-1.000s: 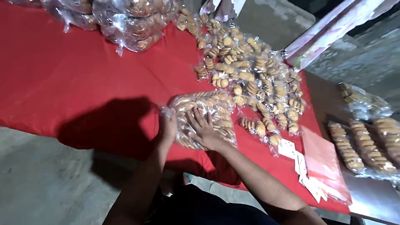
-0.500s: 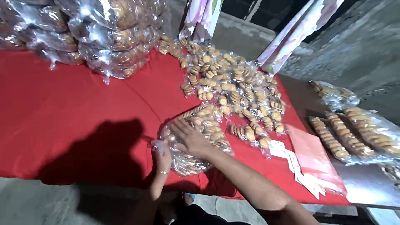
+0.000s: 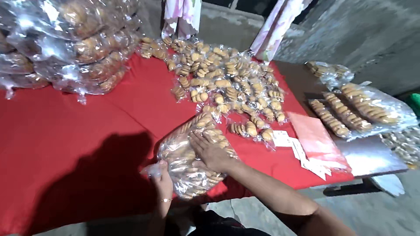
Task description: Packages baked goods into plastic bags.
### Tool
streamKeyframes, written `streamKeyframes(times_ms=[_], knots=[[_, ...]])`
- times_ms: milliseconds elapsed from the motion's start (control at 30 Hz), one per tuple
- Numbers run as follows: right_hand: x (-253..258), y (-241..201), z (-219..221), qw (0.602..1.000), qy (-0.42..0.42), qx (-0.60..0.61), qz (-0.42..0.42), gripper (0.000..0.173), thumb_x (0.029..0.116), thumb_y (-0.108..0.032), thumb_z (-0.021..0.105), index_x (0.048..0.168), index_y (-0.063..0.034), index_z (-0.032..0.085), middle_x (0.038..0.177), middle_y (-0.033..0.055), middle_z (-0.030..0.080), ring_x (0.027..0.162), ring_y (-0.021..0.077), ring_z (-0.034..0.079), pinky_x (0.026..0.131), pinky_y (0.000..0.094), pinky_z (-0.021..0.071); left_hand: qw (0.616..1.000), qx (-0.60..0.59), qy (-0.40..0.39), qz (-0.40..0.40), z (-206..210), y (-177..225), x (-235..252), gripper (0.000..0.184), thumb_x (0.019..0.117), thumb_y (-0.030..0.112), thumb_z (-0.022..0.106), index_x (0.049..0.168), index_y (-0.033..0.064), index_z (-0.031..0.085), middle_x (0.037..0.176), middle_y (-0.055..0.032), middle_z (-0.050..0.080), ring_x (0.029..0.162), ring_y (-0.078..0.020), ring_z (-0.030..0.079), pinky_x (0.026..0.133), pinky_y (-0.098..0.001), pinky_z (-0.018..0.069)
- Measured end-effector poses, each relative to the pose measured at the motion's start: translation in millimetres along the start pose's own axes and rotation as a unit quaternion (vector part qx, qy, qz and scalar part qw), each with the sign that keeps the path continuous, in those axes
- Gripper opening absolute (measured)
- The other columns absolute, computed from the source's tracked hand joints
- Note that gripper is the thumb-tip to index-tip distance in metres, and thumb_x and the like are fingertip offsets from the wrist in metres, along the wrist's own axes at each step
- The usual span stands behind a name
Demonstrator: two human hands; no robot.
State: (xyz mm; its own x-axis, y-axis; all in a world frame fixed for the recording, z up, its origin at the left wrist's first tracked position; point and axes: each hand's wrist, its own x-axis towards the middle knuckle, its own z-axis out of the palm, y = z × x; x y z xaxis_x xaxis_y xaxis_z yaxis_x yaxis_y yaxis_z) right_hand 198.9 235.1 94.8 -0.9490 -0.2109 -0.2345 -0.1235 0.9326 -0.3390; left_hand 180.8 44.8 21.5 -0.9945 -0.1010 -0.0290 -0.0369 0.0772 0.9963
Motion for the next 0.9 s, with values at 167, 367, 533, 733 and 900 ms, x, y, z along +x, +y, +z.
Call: streamKeyframes(times_ms=[167,367,533,733,900], knots=[[-3.5,12.6,7.2,0.995,-0.015,0.097,-0.010,0.084,0.1045,-0.056,0.038,0.161,0.0035,0.018,0.169,0.0211,0.015,0.158,0.0322,0.008,0.128,0.0490,-0.0007,0.996,-0.072,0.044,-0.011,12.7,13.5,-2.3,0.033,0.1022,0.004,0.048,0.120,-0.0231,0.050,0.104,-0.0195,0.060,0.095,-0.0007,0.058,0.090,-0.0158,0.0469],[10.6,45.6,-25.4,0.995,0.039,0.061,0.061,0.075,0.1066,-0.052,0.038,0.160,-0.0010,0.027,0.168,0.0161,0.025,0.157,0.0303,0.017,0.127,0.0538,0.0048,0.997,-0.073,-0.006,-0.002,5.0,15.1,9.1,0.040,0.1052,0.009,0.045,0.134,-0.0198,0.043,0.122,-0.0230,0.060,0.109,-0.0030,0.059,0.098,-0.0178,0.0474],[0.7,40.3,5.7,0.993,0.002,0.037,0.108,0.081,0.1053,-0.059,0.033,0.161,-0.0014,0.021,0.170,0.0154,0.018,0.159,0.0302,0.009,0.127,0.0544,0.0007,0.998,0.054,-0.021,-0.018,-4.8,23.9,7.7,0.038,0.1073,0.010,0.043,0.127,-0.0209,0.053,0.121,-0.0303,0.062,0.112,-0.0144,0.060,0.102,-0.0261,0.0449],[-2.3,18.7,-18.8,0.991,-0.064,0.049,0.107,0.087,0.1045,-0.060,0.036,0.164,-0.0033,0.006,0.172,0.0153,0.002,0.159,0.0317,-0.002,0.122,0.0653,-0.0053,0.998,-0.039,-0.038,-0.036,-3.6,29.7,13.2,0.041,0.1097,0.015,0.036,0.134,-0.0164,0.046,0.121,-0.0203,0.061,0.106,-0.0028,0.060,0.096,-0.0193,0.0488],[-12.1,2.4,25.2,0.997,-0.001,0.003,0.072,0.097,0.0994,-0.072,0.027,0.163,-0.0004,0.010,0.171,0.0151,0.007,0.159,0.0303,-0.001,0.121,0.0673,-0.0069,0.997,0.014,-0.067,-0.021,-14.2,5.0,12.6,0.044,0.1097,0.014,0.035,0.134,-0.0210,0.046,0.129,-0.0295,0.058,0.118,-0.0107,0.057,0.105,-0.0228,0.0426]])
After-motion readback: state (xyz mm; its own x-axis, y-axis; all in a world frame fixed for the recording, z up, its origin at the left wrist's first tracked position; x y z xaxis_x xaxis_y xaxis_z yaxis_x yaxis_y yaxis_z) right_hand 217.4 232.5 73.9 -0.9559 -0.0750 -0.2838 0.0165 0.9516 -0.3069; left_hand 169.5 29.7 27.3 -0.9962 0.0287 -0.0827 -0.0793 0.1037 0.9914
